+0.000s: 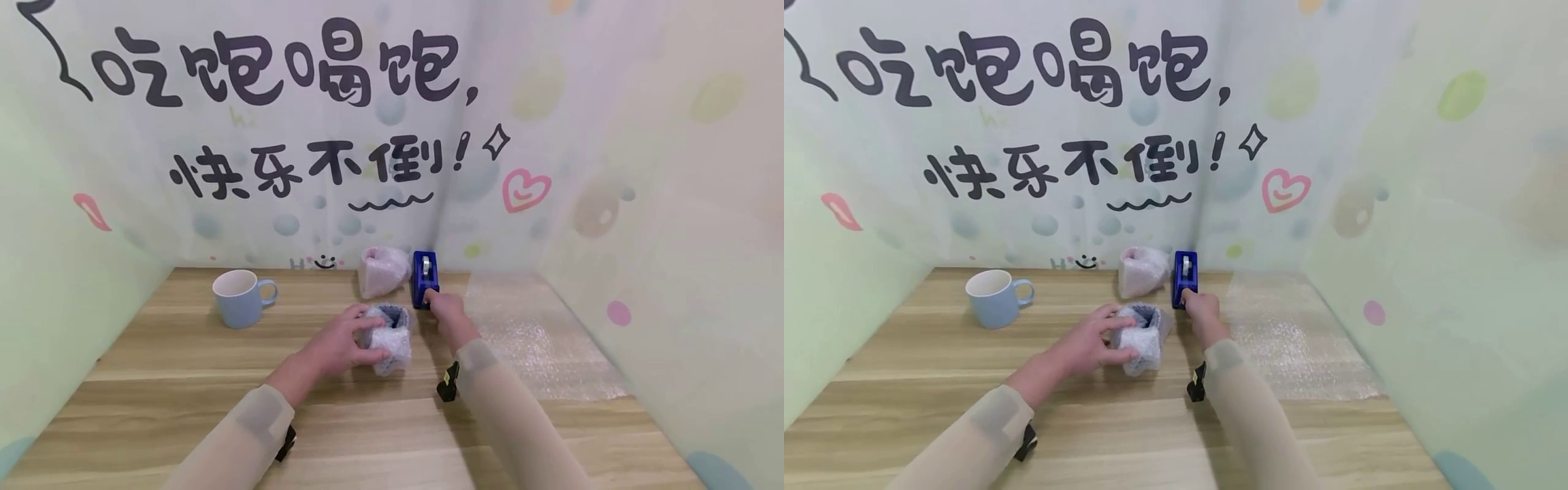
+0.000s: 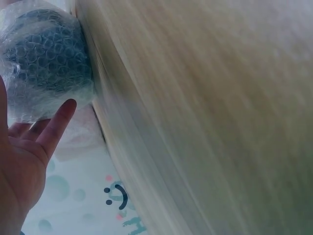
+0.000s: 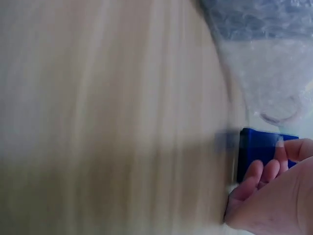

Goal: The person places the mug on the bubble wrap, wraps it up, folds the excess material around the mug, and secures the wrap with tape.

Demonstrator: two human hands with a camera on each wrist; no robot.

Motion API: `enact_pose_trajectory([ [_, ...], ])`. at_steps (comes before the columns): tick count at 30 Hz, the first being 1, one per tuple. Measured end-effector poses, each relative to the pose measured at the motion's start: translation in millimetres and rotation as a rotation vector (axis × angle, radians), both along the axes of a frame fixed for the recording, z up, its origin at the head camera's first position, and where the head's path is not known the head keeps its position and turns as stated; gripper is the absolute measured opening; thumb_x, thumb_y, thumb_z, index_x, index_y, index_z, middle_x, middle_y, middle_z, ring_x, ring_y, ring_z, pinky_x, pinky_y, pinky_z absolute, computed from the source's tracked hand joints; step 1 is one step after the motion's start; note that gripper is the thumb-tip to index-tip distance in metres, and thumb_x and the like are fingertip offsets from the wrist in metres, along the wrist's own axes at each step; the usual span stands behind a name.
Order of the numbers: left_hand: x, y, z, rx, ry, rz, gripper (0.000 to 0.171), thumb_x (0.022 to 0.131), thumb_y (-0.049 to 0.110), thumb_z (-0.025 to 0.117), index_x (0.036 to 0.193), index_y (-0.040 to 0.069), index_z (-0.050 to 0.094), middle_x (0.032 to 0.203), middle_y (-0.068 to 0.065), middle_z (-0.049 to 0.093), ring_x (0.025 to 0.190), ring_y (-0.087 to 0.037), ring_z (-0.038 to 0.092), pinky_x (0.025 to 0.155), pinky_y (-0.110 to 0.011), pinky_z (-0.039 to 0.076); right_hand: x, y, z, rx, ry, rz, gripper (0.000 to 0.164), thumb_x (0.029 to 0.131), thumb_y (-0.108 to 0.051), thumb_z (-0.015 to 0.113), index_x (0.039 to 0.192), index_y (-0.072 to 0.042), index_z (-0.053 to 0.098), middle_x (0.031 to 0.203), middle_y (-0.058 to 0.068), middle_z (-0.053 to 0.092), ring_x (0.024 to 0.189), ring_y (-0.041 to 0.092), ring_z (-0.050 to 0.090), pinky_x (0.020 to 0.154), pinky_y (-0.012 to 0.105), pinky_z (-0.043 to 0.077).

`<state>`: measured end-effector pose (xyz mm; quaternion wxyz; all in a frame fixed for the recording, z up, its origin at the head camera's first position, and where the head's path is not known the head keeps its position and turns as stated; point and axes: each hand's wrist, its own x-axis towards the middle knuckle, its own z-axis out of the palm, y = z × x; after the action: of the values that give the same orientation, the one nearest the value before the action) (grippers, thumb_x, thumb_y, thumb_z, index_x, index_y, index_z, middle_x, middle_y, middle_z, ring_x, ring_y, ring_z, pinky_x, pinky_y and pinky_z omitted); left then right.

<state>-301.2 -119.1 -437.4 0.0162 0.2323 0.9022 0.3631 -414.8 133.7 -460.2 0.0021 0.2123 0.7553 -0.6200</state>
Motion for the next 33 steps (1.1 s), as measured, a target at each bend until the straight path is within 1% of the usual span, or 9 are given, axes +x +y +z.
enact_pose_trajectory([
  [3, 1.7, 0, -0.3, -0.005, 0.000, 0.001, 0.064, 0.092, 0.046, 0.088, 0.147, 0.018, 0.071, 0.170, -0.020, 0.043, 0.151, -0.050, 0.049, 0.122, -0.066, 0.046, 1.9, -1, -0.5, 0.039, -0.003, 0.006, 0.031, 0.093, -0.014, 0.062, 0.117, 0.006, 0.063, 0.115, 0.017, 0.063, 0.093, 0.025, 0.054, 0.073, 0.032, 0.043],
  [9, -2.0, 0, 4.1, -0.023, -0.003, -0.001, 0.062, 0.093, 0.047, 0.087, 0.147, 0.019, 0.071, 0.170, -0.016, 0.044, 0.152, -0.047, 0.049, 0.122, -0.064, 0.046, 1.8, -1, 4.4, 0.091, 0.005, 0.024, 0.033, 0.092, -0.009, 0.063, 0.119, 0.009, 0.063, 0.105, 0.016, 0.063, 0.087, 0.025, 0.054, 0.070, 0.033, 0.043],
  [13, 0.1, 1, 4.2, -0.027, -0.011, 0.001, 0.063, 0.093, 0.047, 0.087, 0.147, 0.019, 0.071, 0.170, -0.018, 0.043, 0.152, -0.049, 0.048, 0.123, -0.065, 0.045, 5.5, 3, 1.8, 0.181, 0.007, 0.107, 0.021, 0.090, -0.006, 0.064, 0.106, 0.008, 0.064, 0.089, 0.011, 0.061, 0.074, 0.022, 0.053, 0.059, 0.029, 0.043],
  [17, 2.0, 1, 3.8, -0.021, -0.020, 0.001, 0.063, 0.093, 0.047, 0.087, 0.147, 0.019, 0.071, 0.171, -0.019, 0.042, 0.152, -0.049, 0.047, 0.123, -0.065, 0.045, 7.8, 14, 2.8, 0.188, 0.004, 0.220, 0.009, 0.090, -0.007, 0.068, 0.093, 0.002, 0.066, 0.072, 0.004, 0.057, 0.064, 0.017, 0.049, 0.055, 0.026, 0.039],
  [21, 2.5, -1, 3.9, -0.011, -0.008, 0.001, 0.063, 0.092, 0.047, 0.088, 0.146, 0.019, 0.072, 0.170, -0.019, 0.043, 0.150, -0.048, 0.050, 0.121, -0.065, 0.047, 12.0, 26, 7.8, 0.152, 0.096, 0.294, 0.019, 0.100, -0.017, 0.073, 0.100, 0.002, 0.074, 0.082, 0.001, 0.066, 0.078, 0.018, 0.059, 0.067, 0.028, 0.046],
  [24, 1.9, -2, 5.3, -0.014, -0.004, -0.002, 0.063, 0.093, 0.048, 0.087, 0.147, 0.020, 0.071, 0.170, -0.018, 0.043, 0.150, -0.047, 0.050, 0.121, -0.065, 0.047, 16.1, 30, 14.5, 0.110, 0.226, 0.299, 0.026, 0.103, -0.025, 0.076, 0.111, 0.000, 0.078, 0.101, 0.002, 0.075, 0.099, 0.020, 0.063, 0.084, 0.034, 0.052],
  [26, 2.0, -2, 6.5, -0.025, -0.008, -0.001, 0.064, 0.094, 0.050, 0.086, 0.148, 0.021, 0.070, 0.171, -0.018, 0.042, 0.151, -0.047, 0.049, 0.121, -0.066, 0.047, 19.1, 31, 19.5, 0.091, 0.291, 0.297, 0.028, 0.103, -0.028, 0.077, 0.113, -0.002, 0.079, 0.107, 0.001, 0.077, 0.105, 0.019, 0.063, 0.091, 0.038, 0.052],
  [30, 3.7, -1, 7.6, -0.034, -0.012, 0.002, 0.065, 0.094, 0.052, 0.084, 0.149, 0.021, 0.070, 0.172, -0.019, 0.041, 0.153, -0.049, 0.047, 0.123, -0.067, 0.044, 29.2, 31, 31.0, 0.052, 0.381, 0.293, 0.025, 0.103, -0.029, 0.078, 0.111, -0.005, 0.080, 0.100, -0.009, 0.075, 0.100, 0.013, 0.064, 0.094, 0.041, 0.054],
  [33, 4.6, -2, 5.2, -0.042, 0.004, -0.005, 0.064, 0.095, 0.052, 0.082, 0.149, 0.020, 0.070, 0.172, -0.020, 0.041, 0.154, -0.050, 0.046, 0.123, -0.067, 0.044, 40.9, 31, 41.6, 0.043, 0.427, 0.321, 0.021, 0.102, -0.026, 0.079, 0.106, -0.006, 0.080, 0.092, -0.015, 0.073, 0.094, 0.010, 0.064, 0.092, 0.040, 0.055],
])
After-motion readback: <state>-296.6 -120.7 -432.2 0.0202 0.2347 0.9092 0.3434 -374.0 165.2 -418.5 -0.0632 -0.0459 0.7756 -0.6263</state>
